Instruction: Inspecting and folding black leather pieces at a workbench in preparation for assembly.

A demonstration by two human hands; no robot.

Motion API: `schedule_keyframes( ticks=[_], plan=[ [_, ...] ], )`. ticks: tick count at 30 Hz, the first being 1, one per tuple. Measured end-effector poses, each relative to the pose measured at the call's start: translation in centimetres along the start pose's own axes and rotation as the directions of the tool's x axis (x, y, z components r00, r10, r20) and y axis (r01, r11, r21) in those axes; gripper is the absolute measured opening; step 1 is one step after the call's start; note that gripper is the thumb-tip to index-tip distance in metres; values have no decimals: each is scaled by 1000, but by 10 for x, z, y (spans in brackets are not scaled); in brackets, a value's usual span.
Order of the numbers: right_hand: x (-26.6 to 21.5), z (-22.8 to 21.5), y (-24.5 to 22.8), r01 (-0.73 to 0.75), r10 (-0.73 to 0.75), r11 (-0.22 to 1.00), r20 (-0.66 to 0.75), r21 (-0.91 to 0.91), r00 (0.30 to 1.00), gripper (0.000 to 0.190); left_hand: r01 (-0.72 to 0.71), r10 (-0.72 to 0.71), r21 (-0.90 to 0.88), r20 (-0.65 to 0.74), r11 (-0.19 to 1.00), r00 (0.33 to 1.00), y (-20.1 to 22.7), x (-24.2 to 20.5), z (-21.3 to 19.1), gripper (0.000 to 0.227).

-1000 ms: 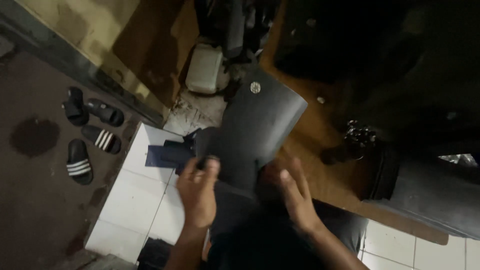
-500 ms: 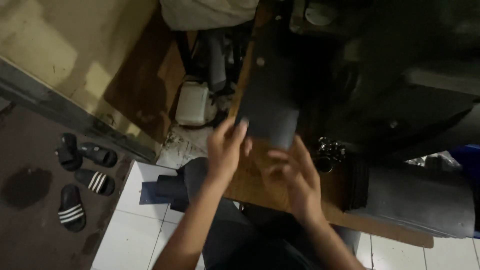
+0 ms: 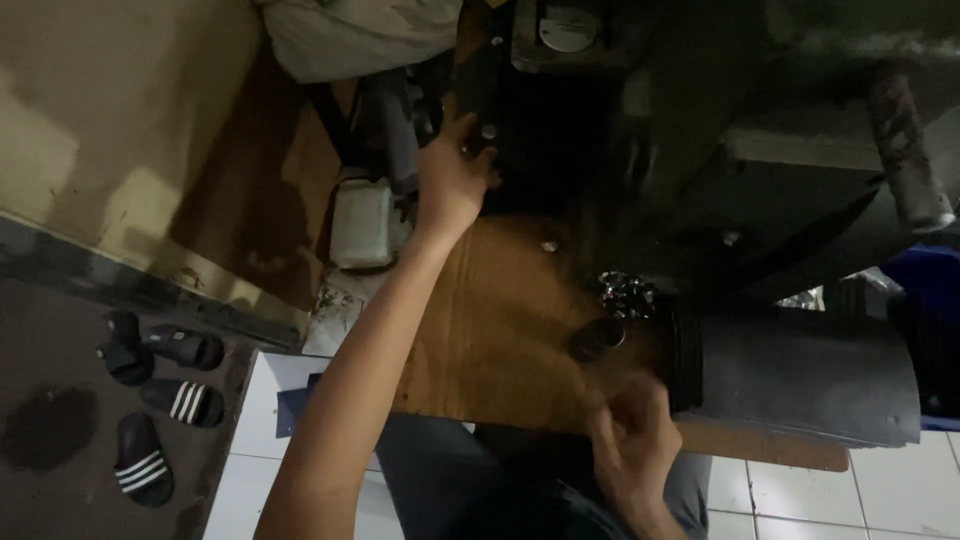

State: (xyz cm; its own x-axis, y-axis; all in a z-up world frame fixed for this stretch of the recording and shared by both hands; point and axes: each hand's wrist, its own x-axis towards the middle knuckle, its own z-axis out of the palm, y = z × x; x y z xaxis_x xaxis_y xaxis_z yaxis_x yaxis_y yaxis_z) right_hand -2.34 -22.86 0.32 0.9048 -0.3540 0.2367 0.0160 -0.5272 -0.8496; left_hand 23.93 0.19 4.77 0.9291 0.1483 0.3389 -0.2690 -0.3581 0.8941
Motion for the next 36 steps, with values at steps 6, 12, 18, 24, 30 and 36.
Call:
schedule_keyframes(
  ticks=[6, 12, 18, 24, 30, 36],
  plan=[
    [42, 17, -13, -32, 93, 970, 244, -242, 965, 80, -279, 396, 550, -105, 787, 912, 18, -56, -12, 33],
    [53, 60, 2, 100, -16, 956, 291, -274, 956, 50, -176, 90, 152, 450, 973, 889, 36, -162, -15, 50],
    [66, 101, -8, 323, -261, 937, 352, -131, 899, 58, -73, 39, 183, 184, 980, 982, -41, -160, 27, 26],
    [42, 53, -10, 302, -250, 949, 363, -93, 897, 62, -152, 121, 351, 111, 924, 987, -3, -117, 6, 40],
    [5, -48, 19, 536, -535, 844, 54, -19, 843, 16, -169, 94, 557, 161, 813, 982, 29, -141, 6, 39],
    [44, -151, 76, 157, -290, 939, -458, -306, 840, 33, 66, -56, -29, 263, 997, 963, 85, -209, 54, 26]
  ],
)
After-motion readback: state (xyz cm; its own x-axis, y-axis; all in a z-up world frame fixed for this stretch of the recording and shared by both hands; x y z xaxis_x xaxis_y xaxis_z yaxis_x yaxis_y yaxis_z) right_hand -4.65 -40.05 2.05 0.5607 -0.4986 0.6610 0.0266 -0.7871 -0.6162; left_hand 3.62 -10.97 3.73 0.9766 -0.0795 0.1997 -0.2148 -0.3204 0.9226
